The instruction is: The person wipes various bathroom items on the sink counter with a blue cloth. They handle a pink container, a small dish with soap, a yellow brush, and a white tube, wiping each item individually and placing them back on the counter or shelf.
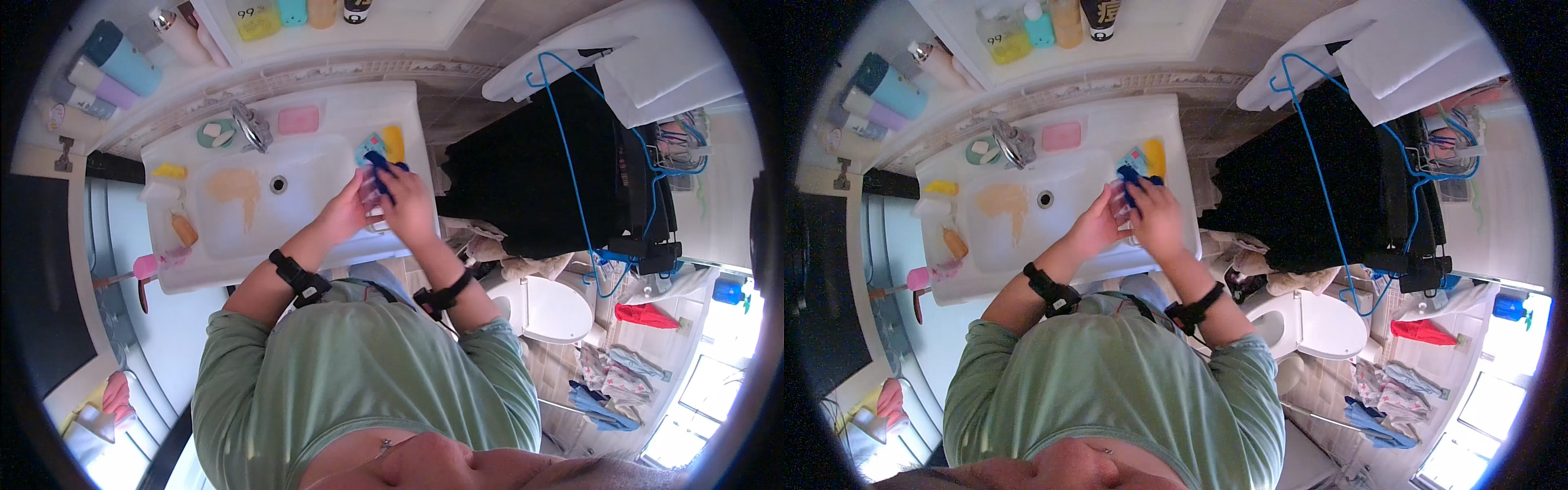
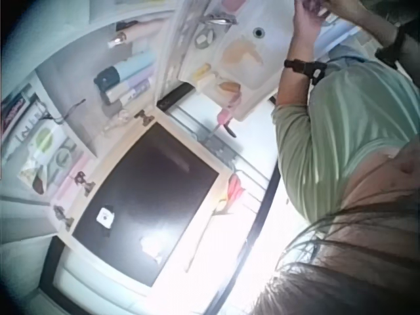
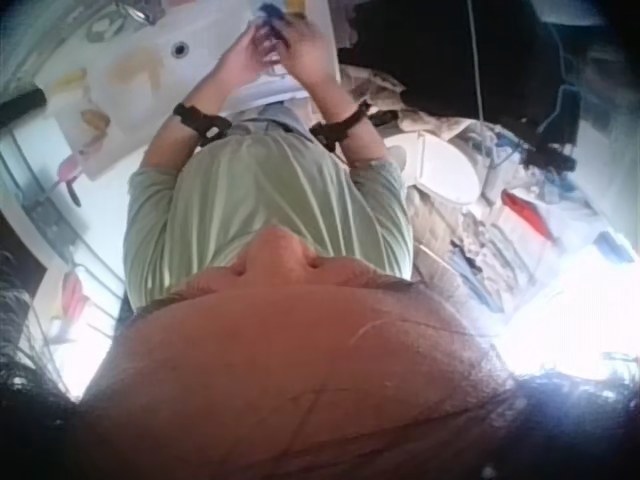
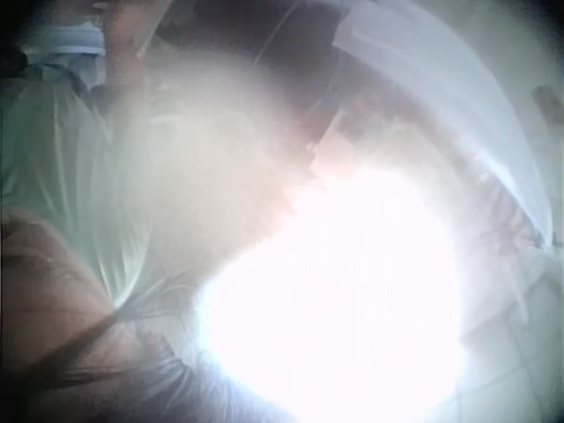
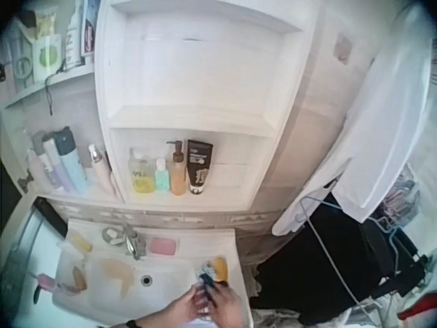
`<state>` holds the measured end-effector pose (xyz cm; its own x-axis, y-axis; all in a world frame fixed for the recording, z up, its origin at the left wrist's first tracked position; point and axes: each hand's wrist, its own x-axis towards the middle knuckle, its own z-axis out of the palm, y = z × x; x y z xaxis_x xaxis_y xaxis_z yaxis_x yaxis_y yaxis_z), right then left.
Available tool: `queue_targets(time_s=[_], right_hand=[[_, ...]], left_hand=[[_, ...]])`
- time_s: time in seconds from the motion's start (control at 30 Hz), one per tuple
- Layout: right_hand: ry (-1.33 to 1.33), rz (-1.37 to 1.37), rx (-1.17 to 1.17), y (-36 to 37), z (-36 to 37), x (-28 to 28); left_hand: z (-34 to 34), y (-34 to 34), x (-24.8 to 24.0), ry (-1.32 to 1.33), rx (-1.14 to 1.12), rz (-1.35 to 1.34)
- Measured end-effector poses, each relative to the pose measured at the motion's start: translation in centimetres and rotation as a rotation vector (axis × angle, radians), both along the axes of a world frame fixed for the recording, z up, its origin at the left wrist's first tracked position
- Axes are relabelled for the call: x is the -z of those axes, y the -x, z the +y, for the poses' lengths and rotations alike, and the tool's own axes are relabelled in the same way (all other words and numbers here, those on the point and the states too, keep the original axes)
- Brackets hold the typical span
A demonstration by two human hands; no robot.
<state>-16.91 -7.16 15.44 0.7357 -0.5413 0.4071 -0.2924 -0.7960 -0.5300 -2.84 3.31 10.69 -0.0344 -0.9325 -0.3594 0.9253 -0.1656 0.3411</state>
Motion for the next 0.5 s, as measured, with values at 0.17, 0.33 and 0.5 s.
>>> queue_targets(time_s=[0.17, 0.33, 0.5], right_hand=[[0.006, -0.032, -0.149, -1.9, 2.6, -0.4], [-0.224, -0.018, -0.307, 0.3, 2.5, -1.2], [-1.131, -0.342, 0.269, 3.5, -2.2, -0.5]], left_hand=[[-0.2, -1.1, -3.6, -0.063, -0.039, -0.022], [0.7, -2.8, -0.8, -0.206, -0.078, -0.28], [1.8, -5.0, -0.5, -0.099, -0.129, -0.127]])
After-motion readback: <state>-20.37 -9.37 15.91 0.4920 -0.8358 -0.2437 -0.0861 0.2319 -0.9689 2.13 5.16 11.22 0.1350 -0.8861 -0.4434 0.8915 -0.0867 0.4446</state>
